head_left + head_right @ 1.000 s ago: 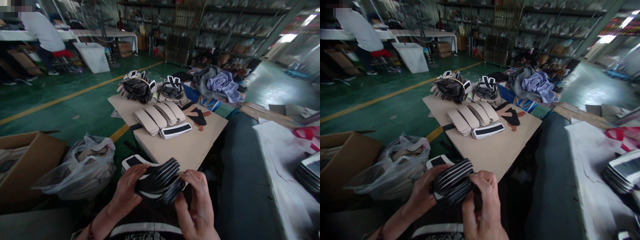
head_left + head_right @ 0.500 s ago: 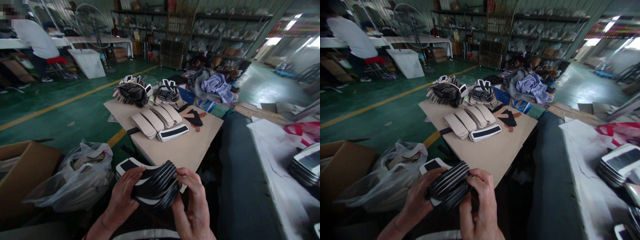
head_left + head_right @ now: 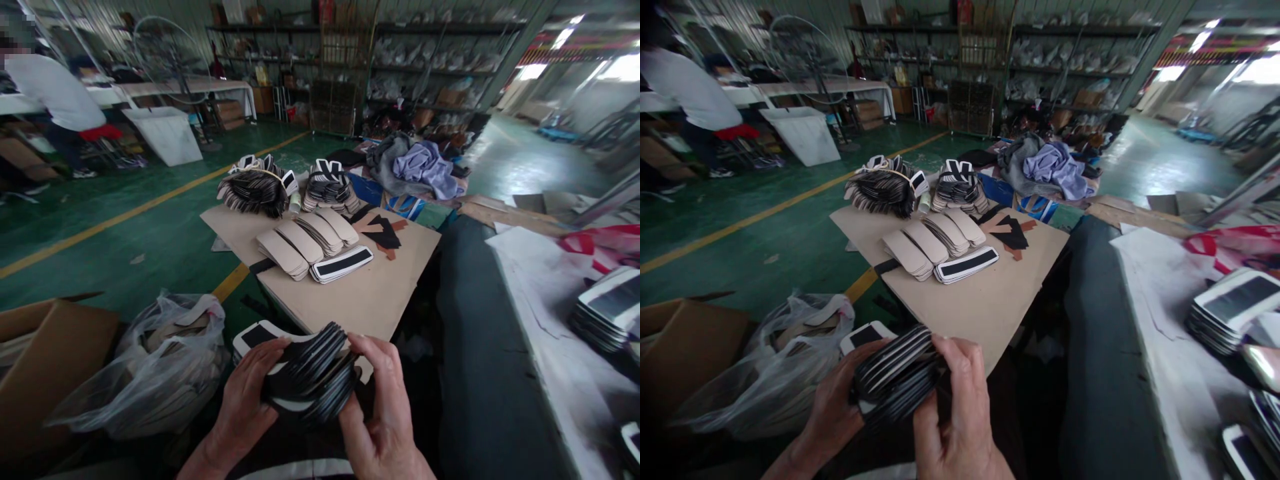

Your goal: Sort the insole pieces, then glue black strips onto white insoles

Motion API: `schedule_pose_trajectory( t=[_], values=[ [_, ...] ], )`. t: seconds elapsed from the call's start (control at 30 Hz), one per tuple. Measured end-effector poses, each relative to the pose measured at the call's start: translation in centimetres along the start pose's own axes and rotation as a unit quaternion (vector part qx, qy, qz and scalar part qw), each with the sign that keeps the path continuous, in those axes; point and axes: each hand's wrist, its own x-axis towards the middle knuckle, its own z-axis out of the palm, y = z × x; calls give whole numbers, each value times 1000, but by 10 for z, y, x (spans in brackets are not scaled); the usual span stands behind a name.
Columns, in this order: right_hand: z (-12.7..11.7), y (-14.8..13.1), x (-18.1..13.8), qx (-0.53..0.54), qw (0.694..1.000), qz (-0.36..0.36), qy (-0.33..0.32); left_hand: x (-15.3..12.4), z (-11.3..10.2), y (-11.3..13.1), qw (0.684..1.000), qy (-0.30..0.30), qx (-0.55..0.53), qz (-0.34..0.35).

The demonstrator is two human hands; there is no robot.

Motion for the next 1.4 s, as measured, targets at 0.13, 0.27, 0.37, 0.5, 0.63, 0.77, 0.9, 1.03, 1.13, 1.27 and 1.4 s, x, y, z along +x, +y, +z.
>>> schedule_pose_trajectory(
  t=[0.13,0.27,0.37,0.5,0.63,0.77,0.9,1.03,1.13,1.27,1.4],
  values=[
    [0,2,-2,-2,1000,-8,7,0,2,1,1000,9,-6,1],
    [1,5,-3,37,999,0,19,1,3,3,1000,6,-8,0],
    [0,7,-3,69,997,13,11,2,3,4,1000,3,-4,-6],
    [-2,8,2,83,996,22,-6,2,3,4,1000,6,3,-4],
    [1,9,5,79,997,10,-10,0,3,-2,1000,12,11,5],
    [5,11,7,47,999,16,-3,-4,3,-8,1000,5,4,9],
    [8,9,9,51,999,-2,-10,-4,1,-10,1000,15,11,12],
    [13,8,10,60,998,-11,3,-1,-1,-12,999,20,19,28],
    [16,9,10,60,998,-18,12,1,-4,-14,998,29,22,46],
    [17,8,13,60,998,-25,-3,1,-7,-17,998,35,23,48],
    [16,6,17,48,998,-31,-17,-2,-9,-20,998,38,29,50]
  ],
)
